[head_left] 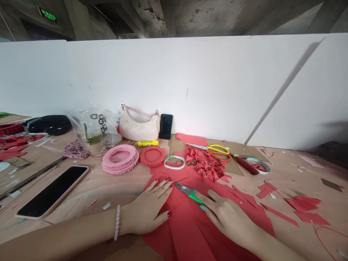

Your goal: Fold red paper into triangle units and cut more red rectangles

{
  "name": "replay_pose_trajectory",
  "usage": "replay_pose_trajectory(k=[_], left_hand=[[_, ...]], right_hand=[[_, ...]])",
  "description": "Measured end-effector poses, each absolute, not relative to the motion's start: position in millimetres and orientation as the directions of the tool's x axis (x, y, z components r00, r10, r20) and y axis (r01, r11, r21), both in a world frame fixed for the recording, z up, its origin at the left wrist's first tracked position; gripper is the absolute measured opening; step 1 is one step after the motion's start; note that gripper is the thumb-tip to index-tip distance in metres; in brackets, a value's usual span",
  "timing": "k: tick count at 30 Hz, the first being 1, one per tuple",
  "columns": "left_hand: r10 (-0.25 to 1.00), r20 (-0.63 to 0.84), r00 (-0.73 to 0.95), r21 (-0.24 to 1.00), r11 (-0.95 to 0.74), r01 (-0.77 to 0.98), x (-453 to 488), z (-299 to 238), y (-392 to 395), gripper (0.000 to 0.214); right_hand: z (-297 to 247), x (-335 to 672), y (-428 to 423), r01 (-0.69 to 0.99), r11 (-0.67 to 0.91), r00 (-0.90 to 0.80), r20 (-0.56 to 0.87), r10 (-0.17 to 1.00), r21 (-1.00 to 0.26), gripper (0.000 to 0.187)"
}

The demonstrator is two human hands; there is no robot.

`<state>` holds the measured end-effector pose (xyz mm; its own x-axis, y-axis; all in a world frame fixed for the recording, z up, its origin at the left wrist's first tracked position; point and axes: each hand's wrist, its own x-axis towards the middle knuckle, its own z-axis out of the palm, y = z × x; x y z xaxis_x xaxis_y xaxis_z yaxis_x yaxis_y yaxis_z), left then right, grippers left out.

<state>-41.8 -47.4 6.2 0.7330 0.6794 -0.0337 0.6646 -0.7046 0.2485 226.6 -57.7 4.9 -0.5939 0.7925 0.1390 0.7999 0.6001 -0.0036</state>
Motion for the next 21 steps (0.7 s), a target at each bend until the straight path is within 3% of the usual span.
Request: replay_pose_trajectory(k=[11, 21], left_hand=[[0.765, 0.164, 0.623, 0.254, -0.643, 0.722, -41, 7, -47, 0.044], [0.765, 0.261, 0.589, 0.402, -0.641, 0.654, -37, 7, -33, 0.020]], right_hand=[[9, 237, -71, 0.753, 0.655, -0.652, 0.061, 0.756, -0.062, 0.039], [17, 244, -70, 0.765, 0.628, -0.624, 0.079, 0.778, -0.144, 0.038]])
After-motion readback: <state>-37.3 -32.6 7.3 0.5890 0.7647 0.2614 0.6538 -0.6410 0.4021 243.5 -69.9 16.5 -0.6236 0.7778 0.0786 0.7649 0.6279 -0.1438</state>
